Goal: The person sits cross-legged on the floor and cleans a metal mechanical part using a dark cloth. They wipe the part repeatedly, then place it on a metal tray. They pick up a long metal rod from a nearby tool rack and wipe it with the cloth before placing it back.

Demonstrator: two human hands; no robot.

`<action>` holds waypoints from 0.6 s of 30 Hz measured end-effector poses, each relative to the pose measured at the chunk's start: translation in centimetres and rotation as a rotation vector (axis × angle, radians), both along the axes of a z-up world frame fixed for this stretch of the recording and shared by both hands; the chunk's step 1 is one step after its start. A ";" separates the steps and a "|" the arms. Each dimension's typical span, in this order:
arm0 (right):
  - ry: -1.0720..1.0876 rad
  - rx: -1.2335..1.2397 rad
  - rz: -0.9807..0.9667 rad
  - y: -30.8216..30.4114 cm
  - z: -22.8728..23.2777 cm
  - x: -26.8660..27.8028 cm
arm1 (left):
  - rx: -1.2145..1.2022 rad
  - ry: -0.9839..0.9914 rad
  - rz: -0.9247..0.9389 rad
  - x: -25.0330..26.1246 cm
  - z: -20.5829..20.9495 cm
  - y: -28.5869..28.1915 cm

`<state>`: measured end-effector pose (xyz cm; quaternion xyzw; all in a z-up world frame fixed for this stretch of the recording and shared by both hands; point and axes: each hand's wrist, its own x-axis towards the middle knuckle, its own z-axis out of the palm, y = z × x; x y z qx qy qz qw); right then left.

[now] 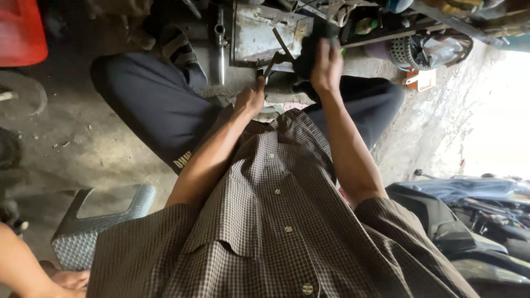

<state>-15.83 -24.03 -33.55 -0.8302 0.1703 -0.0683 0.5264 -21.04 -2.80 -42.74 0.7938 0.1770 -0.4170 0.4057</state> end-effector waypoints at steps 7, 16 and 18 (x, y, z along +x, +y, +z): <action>0.149 -0.612 0.407 7.5 0.5 3.3 | 0.011 -0.195 -0.100 -0.6 1.0 -0.4; 0.213 0.021 0.077 -1.1 -11.7 6.2 | -0.114 -0.176 -0.171 0.2 6.2 0.0; 0.328 0.453 -0.065 0.3 -6.6 5.6 | -0.128 -0.096 -0.130 0.2 6.3 -0.2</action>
